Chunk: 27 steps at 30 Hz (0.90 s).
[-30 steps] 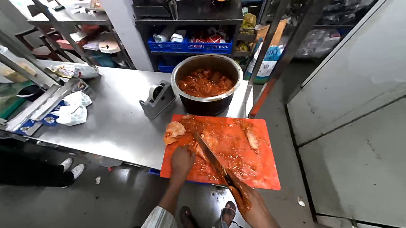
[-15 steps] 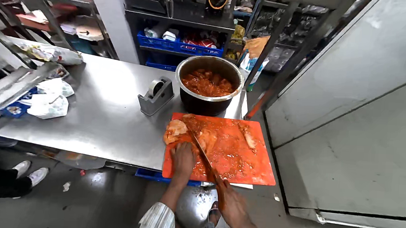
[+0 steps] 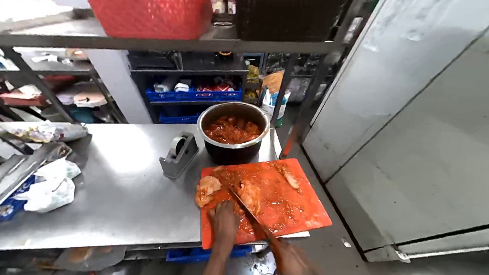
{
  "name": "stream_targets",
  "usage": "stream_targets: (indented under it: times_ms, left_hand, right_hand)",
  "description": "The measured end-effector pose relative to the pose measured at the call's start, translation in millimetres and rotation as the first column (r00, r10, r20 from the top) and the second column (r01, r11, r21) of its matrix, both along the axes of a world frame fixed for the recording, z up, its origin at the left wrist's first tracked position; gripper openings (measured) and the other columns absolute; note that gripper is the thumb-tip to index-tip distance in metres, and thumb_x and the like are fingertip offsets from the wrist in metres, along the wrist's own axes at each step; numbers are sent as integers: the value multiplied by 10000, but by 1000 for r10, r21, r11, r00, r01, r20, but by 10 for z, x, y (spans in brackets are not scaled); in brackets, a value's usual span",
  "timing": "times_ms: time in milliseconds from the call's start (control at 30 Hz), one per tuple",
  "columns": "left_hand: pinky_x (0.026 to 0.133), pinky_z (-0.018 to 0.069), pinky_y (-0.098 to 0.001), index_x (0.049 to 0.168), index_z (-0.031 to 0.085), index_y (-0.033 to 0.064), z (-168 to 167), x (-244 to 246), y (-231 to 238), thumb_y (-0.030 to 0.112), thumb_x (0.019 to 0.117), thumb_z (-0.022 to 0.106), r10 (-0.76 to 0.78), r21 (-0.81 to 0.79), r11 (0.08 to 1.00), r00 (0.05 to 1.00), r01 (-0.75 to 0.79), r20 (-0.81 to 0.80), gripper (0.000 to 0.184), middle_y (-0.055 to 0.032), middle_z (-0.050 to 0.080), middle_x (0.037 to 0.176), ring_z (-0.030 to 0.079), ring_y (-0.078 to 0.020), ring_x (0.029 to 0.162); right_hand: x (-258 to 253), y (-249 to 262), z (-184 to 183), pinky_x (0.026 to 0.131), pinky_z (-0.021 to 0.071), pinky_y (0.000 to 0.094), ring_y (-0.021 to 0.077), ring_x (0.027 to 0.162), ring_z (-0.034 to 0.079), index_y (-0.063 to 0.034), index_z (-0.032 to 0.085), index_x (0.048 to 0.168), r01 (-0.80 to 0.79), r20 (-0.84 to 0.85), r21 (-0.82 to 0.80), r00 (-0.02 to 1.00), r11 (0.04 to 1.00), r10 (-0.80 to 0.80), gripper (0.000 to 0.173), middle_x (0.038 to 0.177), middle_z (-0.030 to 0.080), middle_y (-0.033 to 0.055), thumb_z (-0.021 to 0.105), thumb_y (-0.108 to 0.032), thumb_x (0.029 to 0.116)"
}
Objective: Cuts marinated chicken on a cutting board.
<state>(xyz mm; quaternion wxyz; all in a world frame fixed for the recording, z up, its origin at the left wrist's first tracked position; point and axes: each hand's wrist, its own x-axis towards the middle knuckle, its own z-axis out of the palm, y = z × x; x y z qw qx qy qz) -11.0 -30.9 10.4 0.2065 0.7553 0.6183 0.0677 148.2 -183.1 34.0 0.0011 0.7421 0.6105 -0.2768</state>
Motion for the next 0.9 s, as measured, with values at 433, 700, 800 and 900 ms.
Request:
stream_targets:
  times_ms: [433, 700, 800, 900]
  left_hand:
    - [898, 541, -636, 1156, 698, 10, 1024, 104, 848, 270, 979, 695, 148, 22, 986, 940, -163, 309, 315, -241, 709, 1084, 687, -422, 1014]
    - [1109, 339, -713, 1498, 524, 125, 634, 531, 803, 373, 956, 649, 183, 18, 983, 983, -183, -22, 609, -225, 495, 1517, 430, -443, 1429]
    - [1132, 284, -722, 1525, 507, 176, 327, 951, 280, 506, 909, 651, 127, 27, 992, 978, -124, -163, 713, -201, 415, 1588, 336, -432, 1493]
    - [1116, 324, -701, 1502, 539, 257, 230, 1109, 35, 239, 946, 614, -17, -9, 1000, 983, 16, -181, 561, -91, 468, 1570, 394, -364, 1469]
  right_hand:
    - [958, -462, 29, 1020, 518, 511, 252, 1161, 675, -207, 409, 1580, 282, -543, 305, 836, 910, -77, 528, 1365, 652, 112, 506, -253, 1063]
    - [1512, -824, -95, 738, 563, 521, 291, 775, 682, -184, 323, 1617, 354, -548, 173, 810, 919, -209, 574, 1210, 682, 207, 484, -264, 1072]
    - [1600, -756, -147, 745, 564, 514, 283, 782, 683, -184, 328, 1615, 360, -553, 170, 805, 918, -213, 572, 1243, 677, 196, 486, -264, 1072]
    - [1605, -606, -127, 732, 565, 497, 264, 768, 681, -209, 333, 1615, 344, -539, 164, 816, 925, -208, 572, 1239, 684, 174, 492, -264, 1068]
